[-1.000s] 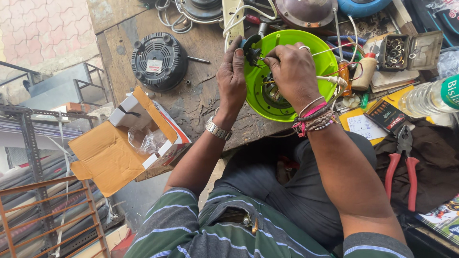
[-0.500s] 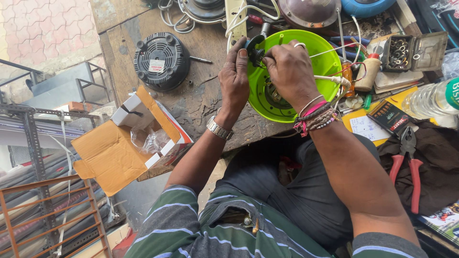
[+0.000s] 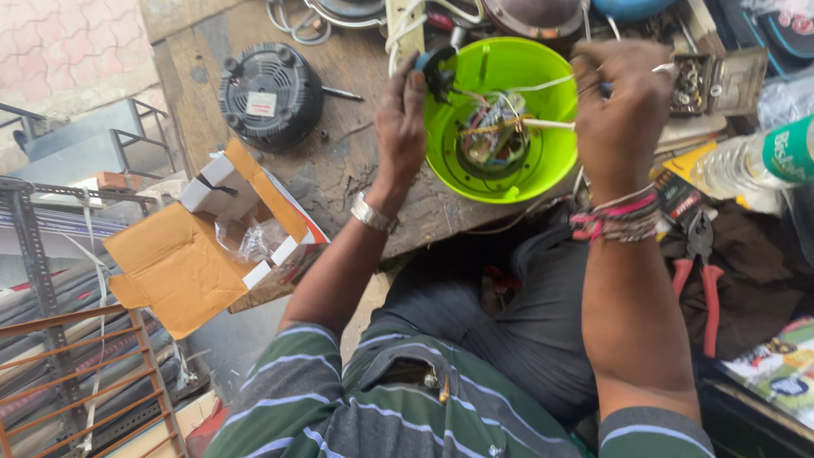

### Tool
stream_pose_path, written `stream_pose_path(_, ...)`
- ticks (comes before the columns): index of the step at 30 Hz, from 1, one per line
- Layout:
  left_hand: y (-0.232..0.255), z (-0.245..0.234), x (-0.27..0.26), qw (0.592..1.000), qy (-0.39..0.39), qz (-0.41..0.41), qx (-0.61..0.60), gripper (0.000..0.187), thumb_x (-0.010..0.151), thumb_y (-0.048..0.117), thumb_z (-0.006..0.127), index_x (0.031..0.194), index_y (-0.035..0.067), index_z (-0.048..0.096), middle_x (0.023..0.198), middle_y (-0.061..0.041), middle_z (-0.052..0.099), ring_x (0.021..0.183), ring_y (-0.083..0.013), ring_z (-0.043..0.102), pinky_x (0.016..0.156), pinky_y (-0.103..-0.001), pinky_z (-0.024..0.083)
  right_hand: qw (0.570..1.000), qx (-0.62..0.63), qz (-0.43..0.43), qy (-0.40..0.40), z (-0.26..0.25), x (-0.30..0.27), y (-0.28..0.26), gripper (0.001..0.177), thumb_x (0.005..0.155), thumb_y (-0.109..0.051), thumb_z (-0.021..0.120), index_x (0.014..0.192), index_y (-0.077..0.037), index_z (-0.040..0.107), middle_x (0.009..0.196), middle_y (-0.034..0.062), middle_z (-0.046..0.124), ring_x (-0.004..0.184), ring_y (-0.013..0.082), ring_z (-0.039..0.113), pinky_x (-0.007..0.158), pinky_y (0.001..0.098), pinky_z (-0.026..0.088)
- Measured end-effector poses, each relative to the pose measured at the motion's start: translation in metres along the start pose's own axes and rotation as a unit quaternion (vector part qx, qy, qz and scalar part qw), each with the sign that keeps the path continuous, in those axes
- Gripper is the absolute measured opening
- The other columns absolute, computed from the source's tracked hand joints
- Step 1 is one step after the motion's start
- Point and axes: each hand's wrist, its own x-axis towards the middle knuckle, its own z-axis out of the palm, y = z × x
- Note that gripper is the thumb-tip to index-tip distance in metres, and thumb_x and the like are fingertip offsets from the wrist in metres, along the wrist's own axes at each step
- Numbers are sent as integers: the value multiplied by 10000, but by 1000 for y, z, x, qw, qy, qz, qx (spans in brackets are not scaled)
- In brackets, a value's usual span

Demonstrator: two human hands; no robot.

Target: The person repairs a ceiling fan motor assembly by hand, using pliers and a screwdriver to strip, twist, and connect wires within the green housing. They also use electrical tape to insulate connections and adjust components inside the motor.

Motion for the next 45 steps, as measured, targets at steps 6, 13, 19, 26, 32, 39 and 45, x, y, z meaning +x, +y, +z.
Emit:
stream_pose_path(6, 7, -14, 25, 984, -48, 160, 64, 419, 1184, 335, 516, 1488, 53, 580, 1319, -186, 742, 1221, -268, 677, 1062, -398, 543, 997, -72, -25, -21, -16, 1, 14, 135, 878, -34, 794, 1008, -16, 763, 1023, 153, 681, 984, 372, 604, 849, 467, 460)
stream_pose_path(13, 57, -14, -25, 928, 3, 237, 287, 380, 1032, 393, 673, 1297, 120, 676, 1601, -134, 465, 1512, -281, 390, 1270, -441, 360, 994, -49, 43, -84, -20, -9, 16, 89, 977, -106, 829, 1058, -99, 792, 1079, 100, 661, 1089, 308, 603, 931, 449, 478)
stream_pose_path(19, 78, -14, -46, 909, -52, 258, 324, 101, 913, 224, 829, 956, 141, 791, 1633, -134, 390, 1596, -373, 134, 1322, -526, 158, 978, -4, -76, -193, -14, -3, -2, 245, 866, -120, 841, 1097, -204, 834, 1078, 76, 671, 1033, 275, 595, 875, 415, 489)
stream_pose_path(26, 66, -28, -47, 941, -50, 193, 275, 83, 886, 114, 772, 824, 92, 722, 1643, -129, 409, 1615, -403, 158, 1347, -547, 159, 987, 91, -32, -127, 17, -4, -12, 113, 993, -75, 816, 1096, -100, 776, 1014, 75, 668, 940, 238, 650, 827, 359, 522)
stream_pose_path(32, 52, -30, -66, 948, -45, 175, 261, 86, 874, 82, 747, 845, 67, 667, 1646, -177, 382, 1603, -422, 183, 1320, -571, 175, 959, 270, 71, -48, 42, 11, -6, 40, 1053, -21, 735, 1092, -22, 725, 1002, 70, 731, 861, 151, 720, 754, 281, 582)
stream_pose_path(39, 66, -19, -70, 948, -5, 193, 252, 433, 900, 91, 704, 1314, 43, 585, 1663, -199, 339, 1598, -413, 279, 1337, -541, 267, 879, 431, 169, -113, 47, 16, -19, 87, 1075, -53, 677, 1143, 1, 686, 976, 66, 756, 812, 107, 763, 636, 233, 607)
stream_pose_path(45, 99, -6, -48, 928, -57, 248, 272, 501, 952, 157, 794, 1418, 107, 617, 1581, -146, 493, 1561, -380, 316, 1311, -498, 283, 844, 484, 154, -170, 51, 8, -41, 123, 1032, -21, 691, 1142, 35, 683, 1001, 88, 749, 878, 141, 766, 783, 266, 647)
